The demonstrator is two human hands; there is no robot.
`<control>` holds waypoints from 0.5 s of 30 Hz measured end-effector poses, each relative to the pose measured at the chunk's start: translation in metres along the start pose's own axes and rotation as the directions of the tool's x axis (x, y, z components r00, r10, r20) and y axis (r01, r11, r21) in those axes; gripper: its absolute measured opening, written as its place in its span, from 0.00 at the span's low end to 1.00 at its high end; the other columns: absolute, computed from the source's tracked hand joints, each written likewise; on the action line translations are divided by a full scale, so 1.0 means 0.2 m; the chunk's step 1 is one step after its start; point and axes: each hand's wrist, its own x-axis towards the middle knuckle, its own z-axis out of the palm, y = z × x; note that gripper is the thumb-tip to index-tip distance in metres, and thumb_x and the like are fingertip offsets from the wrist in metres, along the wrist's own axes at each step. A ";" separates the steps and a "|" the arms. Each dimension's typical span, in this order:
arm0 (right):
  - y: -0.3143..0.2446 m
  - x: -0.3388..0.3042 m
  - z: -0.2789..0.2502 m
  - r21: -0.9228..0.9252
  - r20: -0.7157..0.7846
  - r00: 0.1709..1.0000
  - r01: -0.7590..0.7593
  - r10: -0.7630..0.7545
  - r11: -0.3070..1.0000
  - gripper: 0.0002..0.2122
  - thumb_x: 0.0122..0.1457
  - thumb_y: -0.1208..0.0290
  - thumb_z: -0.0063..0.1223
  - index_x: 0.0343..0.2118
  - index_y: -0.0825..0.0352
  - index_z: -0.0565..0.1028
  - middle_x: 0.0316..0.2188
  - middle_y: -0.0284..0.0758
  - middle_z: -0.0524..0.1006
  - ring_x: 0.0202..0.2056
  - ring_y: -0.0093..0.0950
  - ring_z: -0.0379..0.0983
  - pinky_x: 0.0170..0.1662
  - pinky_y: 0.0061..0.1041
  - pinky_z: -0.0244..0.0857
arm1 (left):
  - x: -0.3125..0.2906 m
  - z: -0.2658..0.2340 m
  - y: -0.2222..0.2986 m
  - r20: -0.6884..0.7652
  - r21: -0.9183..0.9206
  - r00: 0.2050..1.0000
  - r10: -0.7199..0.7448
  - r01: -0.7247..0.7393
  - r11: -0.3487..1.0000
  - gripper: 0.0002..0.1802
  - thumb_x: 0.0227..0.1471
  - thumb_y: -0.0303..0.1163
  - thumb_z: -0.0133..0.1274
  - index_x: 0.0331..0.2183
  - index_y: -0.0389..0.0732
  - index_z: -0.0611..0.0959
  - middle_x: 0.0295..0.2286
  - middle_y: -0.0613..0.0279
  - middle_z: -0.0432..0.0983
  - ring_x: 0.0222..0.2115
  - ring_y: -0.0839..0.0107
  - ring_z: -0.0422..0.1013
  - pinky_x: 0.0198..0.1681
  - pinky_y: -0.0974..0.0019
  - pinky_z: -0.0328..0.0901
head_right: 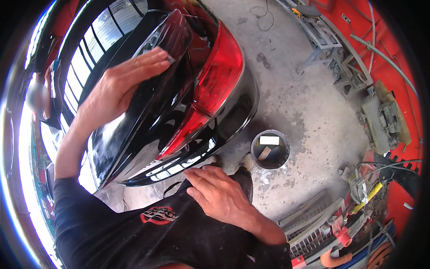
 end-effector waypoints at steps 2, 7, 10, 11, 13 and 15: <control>0.00 0.02 0.01 -0.006 0.021 1.000 0.006 -0.006 1.000 0.19 0.62 0.67 0.63 0.55 0.67 0.79 0.51 0.41 0.81 0.52 0.43 0.76 0.56 0.37 0.72 | 0.08 0.00 -0.03 0.044 0.046 0.999 0.024 -0.026 0.999 0.39 0.41 0.03 0.44 0.56 0.37 0.81 0.59 0.49 0.74 0.64 0.52 0.65 0.70 0.52 0.60; -0.02 0.03 0.00 -0.013 0.015 1.000 0.003 -0.003 1.000 0.20 0.62 0.67 0.64 0.55 0.67 0.79 0.51 0.41 0.81 0.52 0.44 0.76 0.56 0.37 0.72 | 0.05 -0.01 0.01 0.043 0.046 0.997 0.060 -0.062 0.997 0.37 0.44 0.03 0.45 0.55 0.37 0.82 0.57 0.49 0.75 0.64 0.54 0.66 0.70 0.54 0.60; -0.01 0.02 0.01 -0.005 0.026 0.999 0.024 -0.023 1.000 0.20 0.62 0.67 0.63 0.55 0.68 0.79 0.51 0.42 0.81 0.52 0.44 0.76 0.56 0.37 0.72 | 0.02 -0.02 -0.01 0.023 0.017 0.999 0.034 -0.034 0.999 0.35 0.45 0.04 0.46 0.54 0.36 0.83 0.56 0.49 0.76 0.62 0.54 0.68 0.70 0.54 0.60; -0.01 0.03 0.01 -0.003 0.033 0.999 0.032 -0.032 0.999 0.19 0.62 0.67 0.63 0.55 0.68 0.79 0.50 0.42 0.81 0.52 0.44 0.76 0.56 0.37 0.72 | 0.07 -0.01 -0.07 0.031 0.028 0.999 0.036 -0.037 0.999 0.35 0.45 0.04 0.46 0.54 0.36 0.82 0.56 0.49 0.76 0.62 0.54 0.68 0.70 0.54 0.60; -0.03 0.03 0.02 -0.002 0.061 0.997 0.052 -0.052 0.999 0.19 0.62 0.67 0.63 0.55 0.68 0.79 0.50 0.42 0.81 0.52 0.45 0.76 0.56 0.37 0.72 | 0.17 0.01 -0.16 0.050 0.052 0.998 0.027 -0.030 0.998 0.34 0.46 0.05 0.46 0.54 0.36 0.82 0.56 0.49 0.76 0.62 0.53 0.68 0.70 0.55 0.59; -0.05 0.03 0.01 -0.015 0.064 0.997 0.052 -0.051 0.999 0.19 0.62 0.67 0.63 0.54 0.68 0.79 0.50 0.43 0.81 0.52 0.45 0.76 0.56 0.38 0.72 | 0.17 0.04 -0.15 0.031 0.073 1.000 -0.004 0.002 0.997 0.34 0.46 0.05 0.46 0.55 0.36 0.81 0.57 0.49 0.76 0.62 0.53 0.67 0.71 0.56 0.59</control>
